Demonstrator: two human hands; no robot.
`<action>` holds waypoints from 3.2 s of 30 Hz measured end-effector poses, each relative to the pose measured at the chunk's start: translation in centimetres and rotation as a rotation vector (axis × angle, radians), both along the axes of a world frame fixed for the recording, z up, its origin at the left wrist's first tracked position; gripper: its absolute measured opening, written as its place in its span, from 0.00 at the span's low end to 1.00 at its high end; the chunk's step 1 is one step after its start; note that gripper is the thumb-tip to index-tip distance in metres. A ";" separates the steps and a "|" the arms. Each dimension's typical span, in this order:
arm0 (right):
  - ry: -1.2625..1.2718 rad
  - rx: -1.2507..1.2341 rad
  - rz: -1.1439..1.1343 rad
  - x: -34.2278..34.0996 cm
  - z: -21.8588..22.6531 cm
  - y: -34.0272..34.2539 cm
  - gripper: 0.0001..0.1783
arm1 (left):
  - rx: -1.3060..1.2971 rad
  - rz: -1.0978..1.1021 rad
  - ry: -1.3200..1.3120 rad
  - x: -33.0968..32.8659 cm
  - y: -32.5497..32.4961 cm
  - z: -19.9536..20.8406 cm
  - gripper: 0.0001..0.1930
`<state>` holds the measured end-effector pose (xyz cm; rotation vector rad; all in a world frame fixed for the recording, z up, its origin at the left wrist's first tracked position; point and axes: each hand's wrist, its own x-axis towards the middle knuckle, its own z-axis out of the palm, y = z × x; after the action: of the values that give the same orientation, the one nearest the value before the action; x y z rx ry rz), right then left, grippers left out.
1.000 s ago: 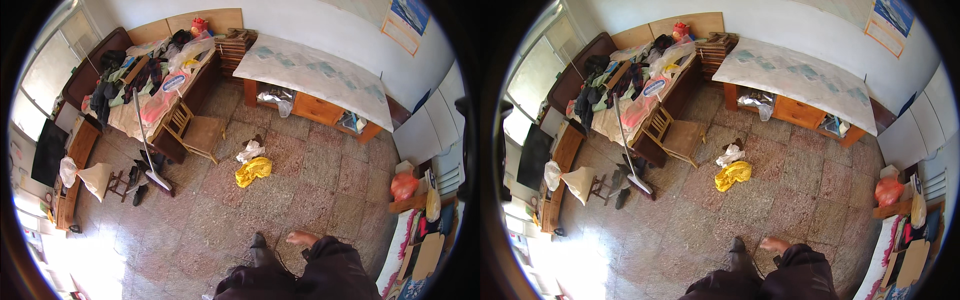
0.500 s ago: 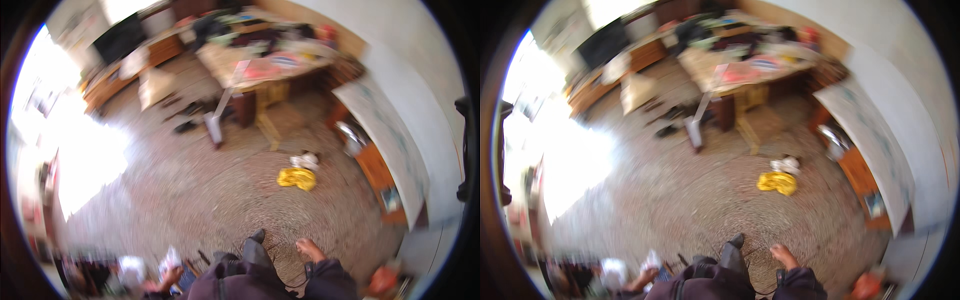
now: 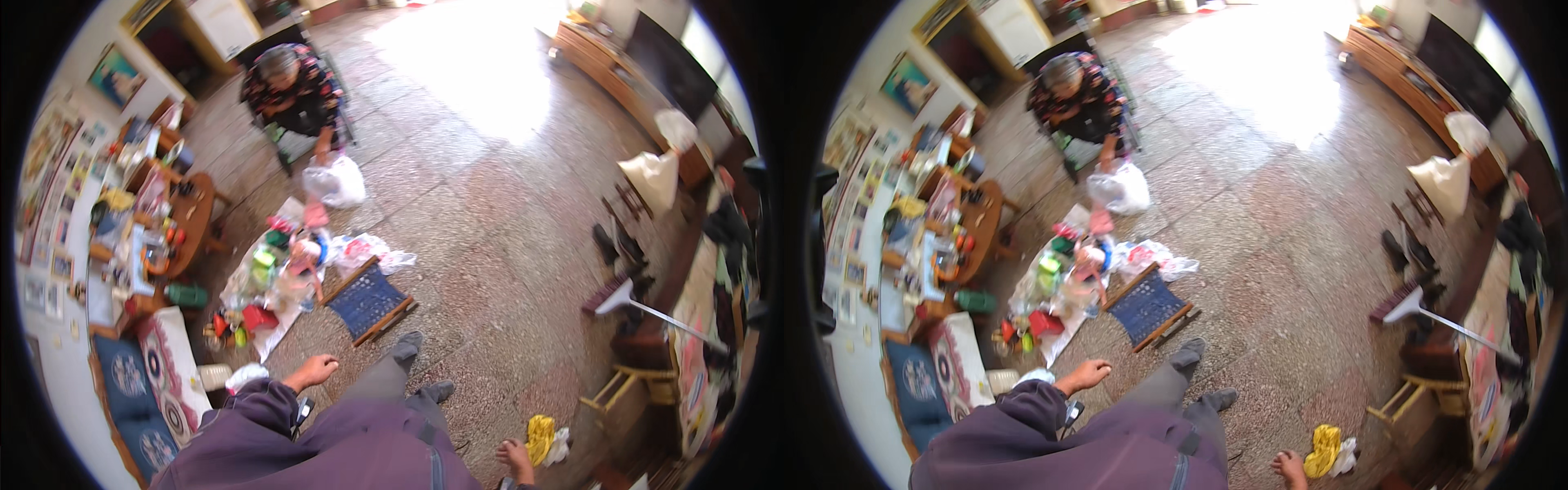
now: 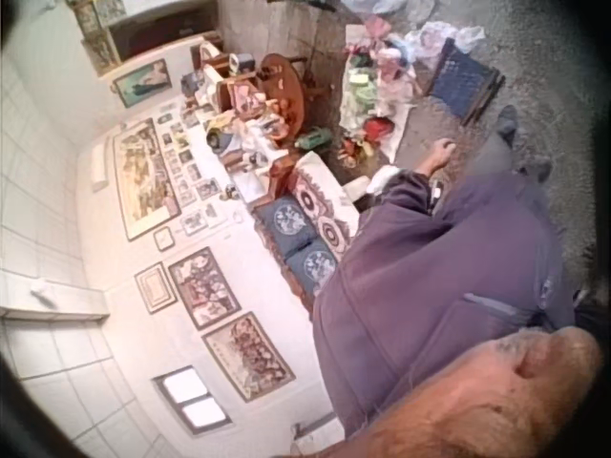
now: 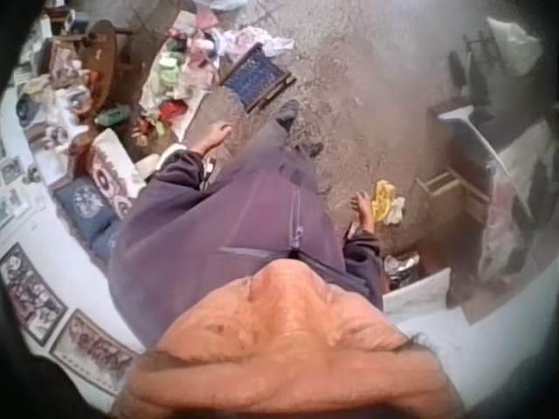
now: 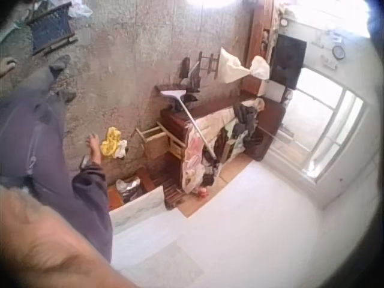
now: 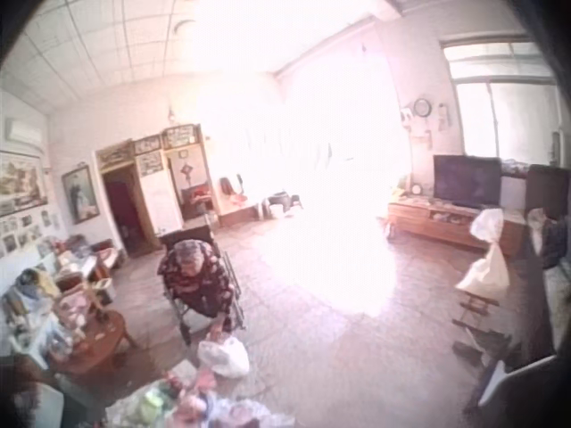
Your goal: The person mops the tiled floor with a mop, then wipes the floor with a yellow cloth. They pick up and rearrange several plastic bags and small items on the floor, moving them into a more organized pile.
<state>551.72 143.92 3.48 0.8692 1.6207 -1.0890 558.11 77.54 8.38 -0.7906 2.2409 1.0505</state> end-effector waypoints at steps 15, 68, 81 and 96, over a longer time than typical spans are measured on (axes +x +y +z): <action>0.325 -0.077 0.669 -13.5 1.2 -27.5 0.24 | 0.186 0.585 -0.202 32.8 4.1 1.2 0.20; 0.522 0.039 -1.030 -5.1 -25.2 -34.3 0.14 | 0.151 0.261 -0.421 20.6 -5.9 -8.8 0.16; 0.784 -0.095 -1.778 -20.9 -37.1 -3.4 0.15 | 0.281 0.335 -0.615 10.1 0.0 -11.7 0.18; -0.148 -0.089 -0.210 5.9 -35.4 -26.2 0.25 | 0.290 0.106 -0.597 16.5 -0.9 -14.7 0.18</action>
<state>557.64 117.73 -31.89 1.0525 1.3713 -1.2018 574.57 76.63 -6.30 -0.9503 1.5239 0.9934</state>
